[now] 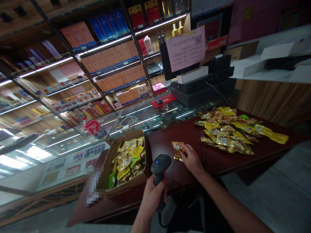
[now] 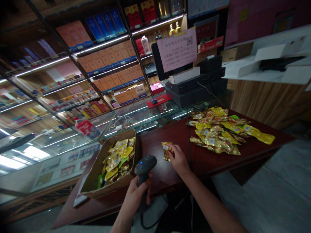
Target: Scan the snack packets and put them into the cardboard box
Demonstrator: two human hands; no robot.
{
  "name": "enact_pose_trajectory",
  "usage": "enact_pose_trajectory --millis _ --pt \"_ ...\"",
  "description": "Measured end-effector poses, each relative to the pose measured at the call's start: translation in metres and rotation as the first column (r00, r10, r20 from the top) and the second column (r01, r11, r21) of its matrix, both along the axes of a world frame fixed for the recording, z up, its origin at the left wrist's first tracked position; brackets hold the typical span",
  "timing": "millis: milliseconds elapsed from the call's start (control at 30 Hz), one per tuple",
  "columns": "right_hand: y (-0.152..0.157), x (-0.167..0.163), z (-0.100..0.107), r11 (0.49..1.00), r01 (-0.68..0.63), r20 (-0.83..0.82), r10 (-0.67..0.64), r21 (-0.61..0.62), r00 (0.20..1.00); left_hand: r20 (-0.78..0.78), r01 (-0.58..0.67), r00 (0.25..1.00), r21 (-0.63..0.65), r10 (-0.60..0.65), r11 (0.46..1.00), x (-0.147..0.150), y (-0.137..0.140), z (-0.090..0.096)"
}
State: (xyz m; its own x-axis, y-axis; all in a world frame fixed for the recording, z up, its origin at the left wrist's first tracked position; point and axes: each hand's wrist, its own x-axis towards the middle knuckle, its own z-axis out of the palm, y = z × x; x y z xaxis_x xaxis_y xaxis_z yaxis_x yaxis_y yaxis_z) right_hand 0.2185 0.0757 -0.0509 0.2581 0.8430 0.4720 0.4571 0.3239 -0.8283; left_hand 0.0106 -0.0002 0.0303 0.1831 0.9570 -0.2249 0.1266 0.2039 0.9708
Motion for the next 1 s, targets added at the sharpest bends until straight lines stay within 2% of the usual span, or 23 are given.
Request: enact_pose_trajectory --millis 200,833,1000 --pt "0.0022 0.0008 -0.0033 1.000 -0.003 -0.010 0.003 0.001 1.000 0.007 -0.007 1.000 -0.018 0.007 1.000 0.0038 -0.0034 0.0086" --pt "0.0051 0.0008 -0.0077 0.999 0.038 0.039 -0.038 0.015 0.999 0.022 0.011 1.000 0.000 -0.011 1.000 0.0005 -0.0006 0.0023" --pt "0.0044 0.0012 -0.0054 1.000 0.021 0.021 -0.021 -0.019 1.000 0.025 0.005 1.000 -0.012 -0.005 1.000 -0.0002 -0.0013 0.0038"
